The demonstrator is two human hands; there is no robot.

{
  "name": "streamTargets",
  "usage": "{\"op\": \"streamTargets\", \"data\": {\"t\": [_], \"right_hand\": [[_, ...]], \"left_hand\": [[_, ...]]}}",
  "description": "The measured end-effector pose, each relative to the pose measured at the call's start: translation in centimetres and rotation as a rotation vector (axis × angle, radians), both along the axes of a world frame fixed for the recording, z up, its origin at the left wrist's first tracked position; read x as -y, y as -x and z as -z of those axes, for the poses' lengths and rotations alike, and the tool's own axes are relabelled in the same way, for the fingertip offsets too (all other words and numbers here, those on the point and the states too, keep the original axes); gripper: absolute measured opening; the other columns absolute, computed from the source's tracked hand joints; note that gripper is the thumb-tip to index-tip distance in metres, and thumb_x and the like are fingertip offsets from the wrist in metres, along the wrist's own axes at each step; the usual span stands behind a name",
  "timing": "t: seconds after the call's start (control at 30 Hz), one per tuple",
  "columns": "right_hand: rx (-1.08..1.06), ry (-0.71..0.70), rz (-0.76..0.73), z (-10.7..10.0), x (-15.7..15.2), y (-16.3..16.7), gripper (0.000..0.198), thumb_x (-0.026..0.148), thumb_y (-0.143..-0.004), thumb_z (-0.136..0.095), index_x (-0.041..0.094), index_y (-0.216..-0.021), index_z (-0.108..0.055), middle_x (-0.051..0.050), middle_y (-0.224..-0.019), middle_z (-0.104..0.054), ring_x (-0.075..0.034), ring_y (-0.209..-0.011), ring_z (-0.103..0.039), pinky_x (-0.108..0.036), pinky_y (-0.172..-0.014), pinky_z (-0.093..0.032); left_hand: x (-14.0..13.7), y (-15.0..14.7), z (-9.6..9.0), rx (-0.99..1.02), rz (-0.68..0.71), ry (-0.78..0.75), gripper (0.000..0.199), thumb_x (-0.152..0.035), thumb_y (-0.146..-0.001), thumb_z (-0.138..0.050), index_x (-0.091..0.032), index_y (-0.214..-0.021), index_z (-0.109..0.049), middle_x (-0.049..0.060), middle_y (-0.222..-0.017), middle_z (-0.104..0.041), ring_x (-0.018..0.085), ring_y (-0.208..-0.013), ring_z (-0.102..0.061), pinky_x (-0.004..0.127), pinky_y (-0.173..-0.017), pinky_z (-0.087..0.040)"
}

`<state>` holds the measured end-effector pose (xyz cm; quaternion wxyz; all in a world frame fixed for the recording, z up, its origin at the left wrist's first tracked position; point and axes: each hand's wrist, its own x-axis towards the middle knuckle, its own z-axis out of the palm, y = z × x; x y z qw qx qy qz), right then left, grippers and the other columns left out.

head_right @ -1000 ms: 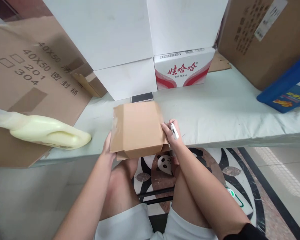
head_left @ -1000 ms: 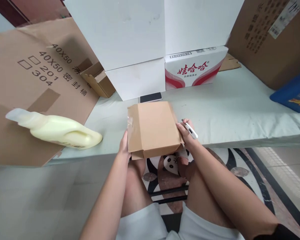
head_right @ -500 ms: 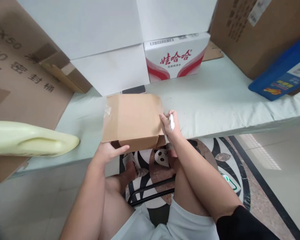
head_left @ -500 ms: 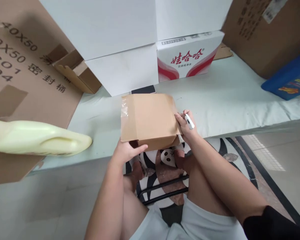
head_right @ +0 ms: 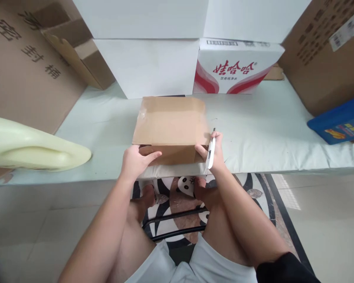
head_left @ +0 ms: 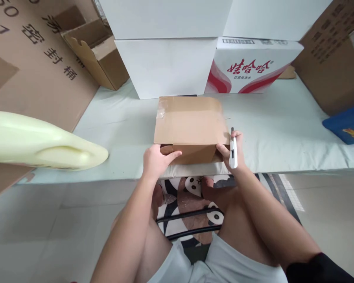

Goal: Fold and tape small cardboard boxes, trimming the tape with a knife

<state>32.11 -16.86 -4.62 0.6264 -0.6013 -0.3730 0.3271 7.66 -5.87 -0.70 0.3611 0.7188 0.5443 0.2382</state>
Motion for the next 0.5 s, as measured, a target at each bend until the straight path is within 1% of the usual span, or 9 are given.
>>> {"op": "streamTargets", "data": {"t": [0.13,0.2,0.27,0.3,0.4,0.5], "right_hand": [[-0.088,0.028,-0.149,-0.4,-0.5,0.2,0.075,0.05,-0.064,-0.09,0.03,-0.098,-0.027,0.0,-0.1,-0.049,-0.021,-0.086,-0.059,-0.036,-0.069,-0.051],[-0.072,0.015,-0.15,-0.4,-0.6,0.3,0.075,0.045,-0.061,-0.092,0.029,-0.096,-0.028,0.0,-0.098,-0.05,-0.021,-0.085,-0.059,-0.036,-0.069,-0.051],[-0.038,-0.006,-0.077,-0.3,-0.6,0.4,0.074,0.042,-0.061,-0.093,0.029,-0.097,-0.03,0.002,-0.093,-0.049,-0.019,-0.079,-0.058,-0.035,-0.066,-0.05],[-0.028,-0.006,-0.029,-0.2,-0.4,0.4,0.072,0.043,-0.063,-0.092,0.029,-0.098,-0.03,0.003,-0.088,-0.048,-0.018,-0.074,-0.056,-0.034,-0.063,-0.048],[0.01,-0.014,0.125,-0.1,0.0,0.2,0.061,0.051,-0.073,-0.084,0.029,-0.099,-0.033,0.007,-0.074,-0.039,-0.014,-0.059,-0.043,-0.03,-0.056,-0.037],[0.097,-0.076,0.218,0.1,0.5,-0.1,0.053,0.059,-0.078,-0.077,0.028,-0.096,-0.038,0.007,-0.071,-0.033,-0.013,-0.059,-0.036,-0.029,-0.056,-0.032]], "left_hand": [[-0.2,-0.3,0.3,0.097,0.045,0.003,0.045,-0.047,-0.068,-0.088,-0.019,-0.101,-0.076,0.014,-0.113,-0.08,0.035,-0.112,-0.073,0.046,-0.099,-0.056],[-0.3,-0.3,0.4,0.113,0.042,0.008,0.045,-0.045,-0.068,-0.089,-0.019,-0.101,-0.076,0.014,-0.114,-0.08,0.035,-0.112,-0.073,0.046,-0.099,-0.056],[-0.2,-0.4,0.4,0.11,0.03,0.004,0.046,-0.045,-0.068,-0.089,-0.018,-0.103,-0.075,0.014,-0.115,-0.079,0.036,-0.113,-0.073,0.047,-0.099,-0.055],[-0.2,-0.4,0.4,0.108,0.024,0.0,0.047,-0.046,-0.068,-0.088,-0.018,-0.104,-0.075,0.015,-0.115,-0.079,0.037,-0.113,-0.072,0.048,-0.099,-0.055],[0.0,-0.4,0.2,0.067,-0.022,-0.004,0.05,-0.05,-0.067,-0.088,-0.018,-0.103,-0.075,0.016,-0.114,-0.079,0.039,-0.114,-0.071,0.05,-0.097,-0.055],[0.3,-0.4,0.2,0.031,-0.072,-0.002,0.052,-0.054,-0.063,-0.089,-0.018,-0.097,-0.075,0.018,-0.108,-0.079,0.043,-0.111,-0.07,0.053,-0.096,-0.054]]}}
